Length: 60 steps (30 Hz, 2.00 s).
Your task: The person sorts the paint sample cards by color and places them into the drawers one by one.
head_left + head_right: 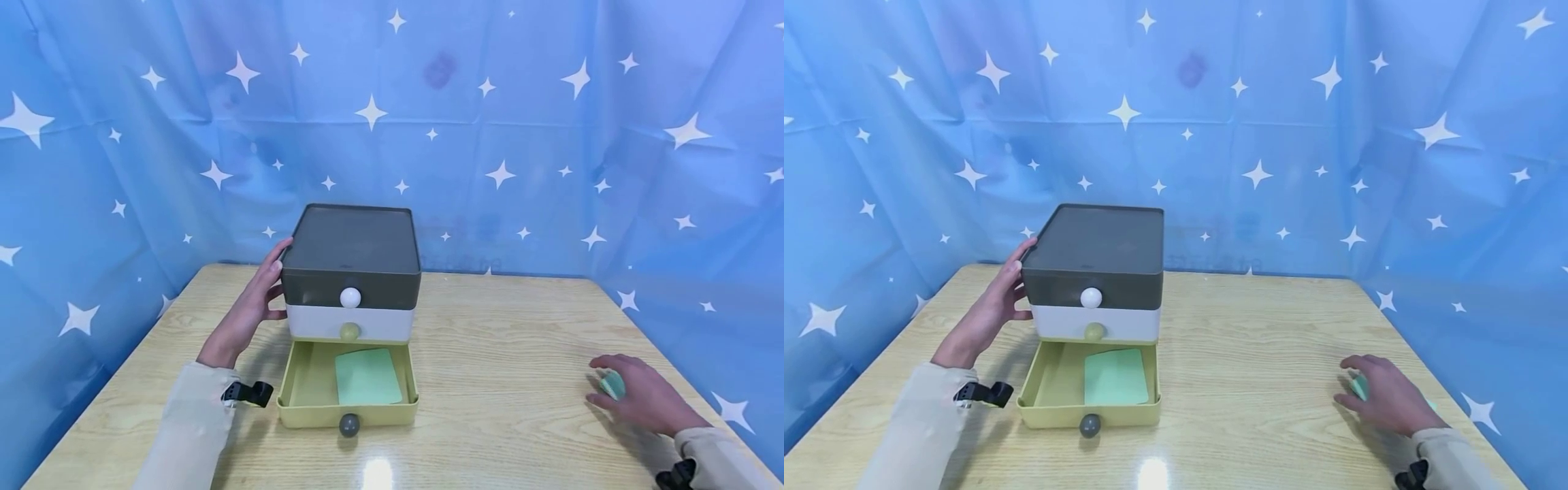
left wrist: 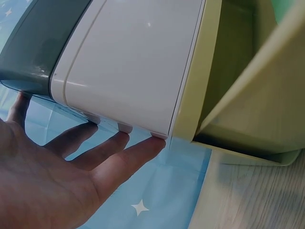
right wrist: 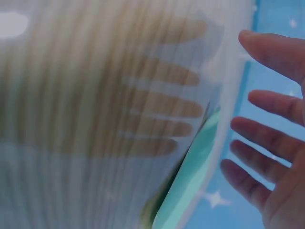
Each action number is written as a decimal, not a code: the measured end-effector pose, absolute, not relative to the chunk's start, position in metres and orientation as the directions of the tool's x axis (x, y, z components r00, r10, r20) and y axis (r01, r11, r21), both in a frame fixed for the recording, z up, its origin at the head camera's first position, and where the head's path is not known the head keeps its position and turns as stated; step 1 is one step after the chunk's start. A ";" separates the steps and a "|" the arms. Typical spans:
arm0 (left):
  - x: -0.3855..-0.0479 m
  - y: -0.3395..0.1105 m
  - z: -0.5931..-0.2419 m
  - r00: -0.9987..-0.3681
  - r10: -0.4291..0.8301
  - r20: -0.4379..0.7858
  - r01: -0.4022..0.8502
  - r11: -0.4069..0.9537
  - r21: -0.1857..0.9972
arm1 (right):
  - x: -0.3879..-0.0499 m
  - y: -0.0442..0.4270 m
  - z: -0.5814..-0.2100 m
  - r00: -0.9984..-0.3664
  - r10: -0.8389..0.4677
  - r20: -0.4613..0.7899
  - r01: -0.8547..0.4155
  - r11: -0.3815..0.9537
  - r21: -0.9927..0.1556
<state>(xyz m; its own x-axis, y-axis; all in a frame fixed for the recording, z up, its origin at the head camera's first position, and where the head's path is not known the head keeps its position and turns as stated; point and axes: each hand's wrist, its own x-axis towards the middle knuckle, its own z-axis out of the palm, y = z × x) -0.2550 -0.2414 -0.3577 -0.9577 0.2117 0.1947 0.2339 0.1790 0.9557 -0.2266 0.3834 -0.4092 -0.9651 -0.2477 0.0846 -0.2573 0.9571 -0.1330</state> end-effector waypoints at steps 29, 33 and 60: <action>-0.257 -0.241 -0.359 -0.959 0.205 0.197 0.236 0.186 0.954 | -0.232 0.447 -0.422 -0.992 -0.124 -0.037 -0.121 0.988 -0.092; -0.257 -0.241 -0.360 -0.960 0.201 0.193 0.230 0.184 0.956 | -0.236 0.447 -0.420 -0.989 -0.132 -0.064 -0.125 0.986 -0.107; -0.257 -0.241 -0.359 -0.959 0.200 0.199 0.236 0.182 0.955 | -0.228 0.397 -0.398 -0.972 -0.235 -0.011 -0.229 0.956 -0.181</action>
<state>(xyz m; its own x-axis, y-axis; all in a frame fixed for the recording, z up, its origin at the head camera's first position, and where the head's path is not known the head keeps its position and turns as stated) -0.2571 -0.2412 -0.3591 -0.9594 0.2004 0.1986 0.2357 0.1824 0.9546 -0.2278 0.3966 -0.3977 -0.9719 -0.2351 -0.0113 -0.2293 0.9565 -0.1806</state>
